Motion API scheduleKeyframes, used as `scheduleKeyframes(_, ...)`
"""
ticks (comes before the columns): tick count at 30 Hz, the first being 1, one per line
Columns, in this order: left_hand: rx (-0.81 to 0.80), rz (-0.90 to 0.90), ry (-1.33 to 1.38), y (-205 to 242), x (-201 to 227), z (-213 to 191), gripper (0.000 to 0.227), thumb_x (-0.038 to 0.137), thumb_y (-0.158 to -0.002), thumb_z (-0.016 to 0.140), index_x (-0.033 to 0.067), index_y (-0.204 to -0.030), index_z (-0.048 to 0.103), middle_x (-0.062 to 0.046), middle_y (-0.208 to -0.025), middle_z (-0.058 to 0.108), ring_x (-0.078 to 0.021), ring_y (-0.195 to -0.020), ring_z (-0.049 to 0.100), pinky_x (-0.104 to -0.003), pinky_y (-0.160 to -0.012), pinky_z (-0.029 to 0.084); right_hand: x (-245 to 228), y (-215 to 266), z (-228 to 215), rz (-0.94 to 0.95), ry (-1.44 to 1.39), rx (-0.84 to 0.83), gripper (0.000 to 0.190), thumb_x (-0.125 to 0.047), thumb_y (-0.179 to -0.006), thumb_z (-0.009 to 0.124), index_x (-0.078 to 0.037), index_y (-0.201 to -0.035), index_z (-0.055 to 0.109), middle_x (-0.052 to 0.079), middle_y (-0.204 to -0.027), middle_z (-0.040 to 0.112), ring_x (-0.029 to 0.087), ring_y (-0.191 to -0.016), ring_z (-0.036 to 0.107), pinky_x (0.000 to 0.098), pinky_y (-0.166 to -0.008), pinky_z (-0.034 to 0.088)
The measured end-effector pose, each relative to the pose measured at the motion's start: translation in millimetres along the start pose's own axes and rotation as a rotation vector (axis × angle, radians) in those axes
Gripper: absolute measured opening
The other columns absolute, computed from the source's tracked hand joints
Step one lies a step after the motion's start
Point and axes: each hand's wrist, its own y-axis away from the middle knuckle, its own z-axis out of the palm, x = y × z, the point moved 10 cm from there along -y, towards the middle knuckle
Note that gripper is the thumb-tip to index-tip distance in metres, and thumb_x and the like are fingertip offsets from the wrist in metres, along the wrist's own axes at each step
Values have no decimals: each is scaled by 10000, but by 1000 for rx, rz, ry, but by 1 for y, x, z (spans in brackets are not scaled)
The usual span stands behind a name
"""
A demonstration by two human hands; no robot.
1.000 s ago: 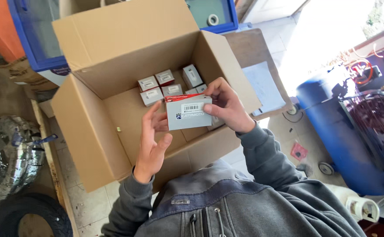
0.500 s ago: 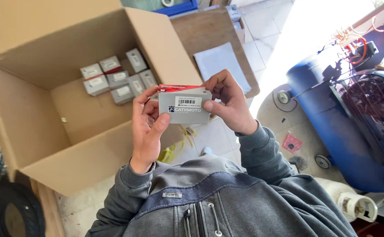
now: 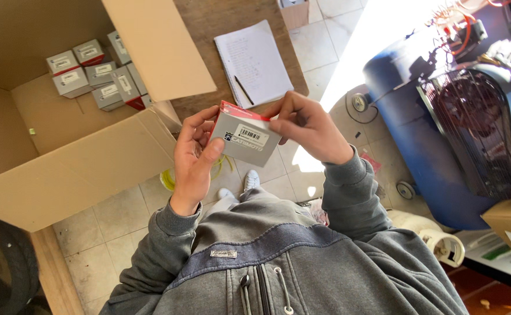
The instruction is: The person picks small boxes from a shelf, places them into a larger cardboard box, opens each box to reveal a black mechanical part, and writes notes in a notebook. The person repeats this process for several items.
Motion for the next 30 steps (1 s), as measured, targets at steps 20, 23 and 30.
scheduleKeyframes(20, 71, 99, -62, 32, -42, 32, 384, 323, -1246, 637, 82, -1542, 686, -123, -1511, 752, -196, -1454, 648, -406, -1265, 478, 37, 58, 32, 159, 228, -21, 982, -180, -858, 986, -132, -1688, 462, 185, -1300, 753, 263, -954, 795, 367, -808, 694)
scheduleKeyframes(23, 52, -19, -137, 20, -63, 41, 539, 412, -1175, 729, 122, -1614, 612, -132, -1589, 702, -252, -1466, 647, -443, -1225, 504, 45, 45, 18, 174, 334, -7, 945, -206, -854, 962, -190, -1675, 493, 147, -1302, 772, 271, -880, 810, 381, -757, 685)
scheduleKeyframes(30, 121, -251, -103, -12, -139, 94, 970, 306, -977, 956, 116, -1737, 383, -267, -1603, 627, -326, -1398, 658, -431, -1098, 608, 55, 16, -54, 176, 708, -96, 864, -339, -834, 877, -249, -1637, 570, 113, -1373, 820, 338, -955, 866, 491, -816, 661)
